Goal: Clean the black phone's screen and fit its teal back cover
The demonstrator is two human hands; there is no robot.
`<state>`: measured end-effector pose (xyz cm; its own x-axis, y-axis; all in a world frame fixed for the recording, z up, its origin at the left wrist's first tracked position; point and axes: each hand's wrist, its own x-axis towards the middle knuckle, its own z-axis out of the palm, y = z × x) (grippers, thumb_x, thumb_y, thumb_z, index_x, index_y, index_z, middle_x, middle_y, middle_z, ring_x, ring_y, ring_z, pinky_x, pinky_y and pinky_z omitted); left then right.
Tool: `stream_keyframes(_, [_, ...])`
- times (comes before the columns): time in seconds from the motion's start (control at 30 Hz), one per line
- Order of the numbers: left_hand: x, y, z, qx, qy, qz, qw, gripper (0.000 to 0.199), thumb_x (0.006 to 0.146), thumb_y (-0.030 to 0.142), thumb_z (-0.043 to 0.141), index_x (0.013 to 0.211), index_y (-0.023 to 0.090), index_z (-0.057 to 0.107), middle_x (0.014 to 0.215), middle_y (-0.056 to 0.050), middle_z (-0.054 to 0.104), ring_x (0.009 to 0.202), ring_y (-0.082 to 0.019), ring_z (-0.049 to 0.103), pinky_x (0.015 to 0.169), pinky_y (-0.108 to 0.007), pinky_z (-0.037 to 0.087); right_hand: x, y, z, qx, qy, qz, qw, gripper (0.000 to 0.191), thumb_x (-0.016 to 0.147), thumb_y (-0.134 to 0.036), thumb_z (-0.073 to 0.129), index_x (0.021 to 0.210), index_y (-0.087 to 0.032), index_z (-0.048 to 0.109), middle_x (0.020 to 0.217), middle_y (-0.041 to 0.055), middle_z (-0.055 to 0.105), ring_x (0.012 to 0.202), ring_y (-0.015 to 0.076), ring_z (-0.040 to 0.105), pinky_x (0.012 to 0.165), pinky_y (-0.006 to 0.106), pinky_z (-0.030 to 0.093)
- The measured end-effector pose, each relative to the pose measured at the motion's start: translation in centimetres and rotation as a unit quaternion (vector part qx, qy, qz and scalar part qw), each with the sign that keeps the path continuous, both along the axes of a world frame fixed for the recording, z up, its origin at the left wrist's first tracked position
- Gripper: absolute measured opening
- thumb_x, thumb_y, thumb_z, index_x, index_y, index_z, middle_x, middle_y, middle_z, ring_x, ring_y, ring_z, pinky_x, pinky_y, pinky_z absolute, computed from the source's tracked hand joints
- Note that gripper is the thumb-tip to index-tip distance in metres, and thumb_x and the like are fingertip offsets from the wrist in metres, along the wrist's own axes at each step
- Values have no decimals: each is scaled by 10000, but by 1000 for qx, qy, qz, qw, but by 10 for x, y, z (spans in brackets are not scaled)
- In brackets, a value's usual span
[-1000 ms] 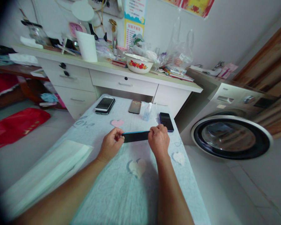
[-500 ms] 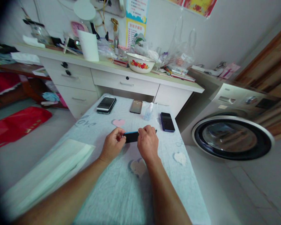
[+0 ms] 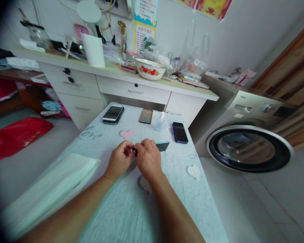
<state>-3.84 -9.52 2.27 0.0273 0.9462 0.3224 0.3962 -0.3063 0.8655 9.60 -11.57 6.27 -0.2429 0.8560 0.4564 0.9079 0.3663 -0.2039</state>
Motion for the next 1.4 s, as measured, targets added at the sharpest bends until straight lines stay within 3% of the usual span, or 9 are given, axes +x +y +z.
stream_keyframes(0.3, [-2,-1,-1,-7,-11,4,1000,97,745,214,577,836,204,547,639,63,522,571,-100,500,592,-215,398,-2,-1,1,1,-18,5,1000,219,964,-221,490,960,-239,708,936,51,595,855,192,474,755,295,385])
stream_keyframes(0.6, [-4,1,-3,12,1,-4,1000,174,769,194,552,928,205,623,699,45,562,575,-102,495,592,-223,399,29,4,3,6,-3,-57,998,222,931,-184,508,966,-244,720,942,55,584,890,201,473,769,298,391])
stream_keyframes(1.0, [-4,0,0,8,6,1,1000,144,782,233,558,908,200,618,661,51,536,563,-108,492,565,-224,383,75,9,10,6,-23,-139,990,219,921,-179,524,909,-242,733,940,53,591,896,202,476,721,292,376])
stream_keyframes(1.2, [-5,1,-4,8,11,2,1000,152,798,247,549,925,199,616,630,55,510,576,-115,503,582,-230,392,89,12,5,16,-3,-154,988,233,937,-206,509,908,-230,739,940,56,595,905,201,477,728,292,376])
stream_keyframes(1.4, [-6,1,-3,-2,-5,10,1000,156,806,258,547,934,189,605,633,56,502,566,-113,496,597,-236,403,85,12,-6,53,21,-166,984,245,935,-188,493,925,-213,737,949,63,597,874,199,469,752,303,385])
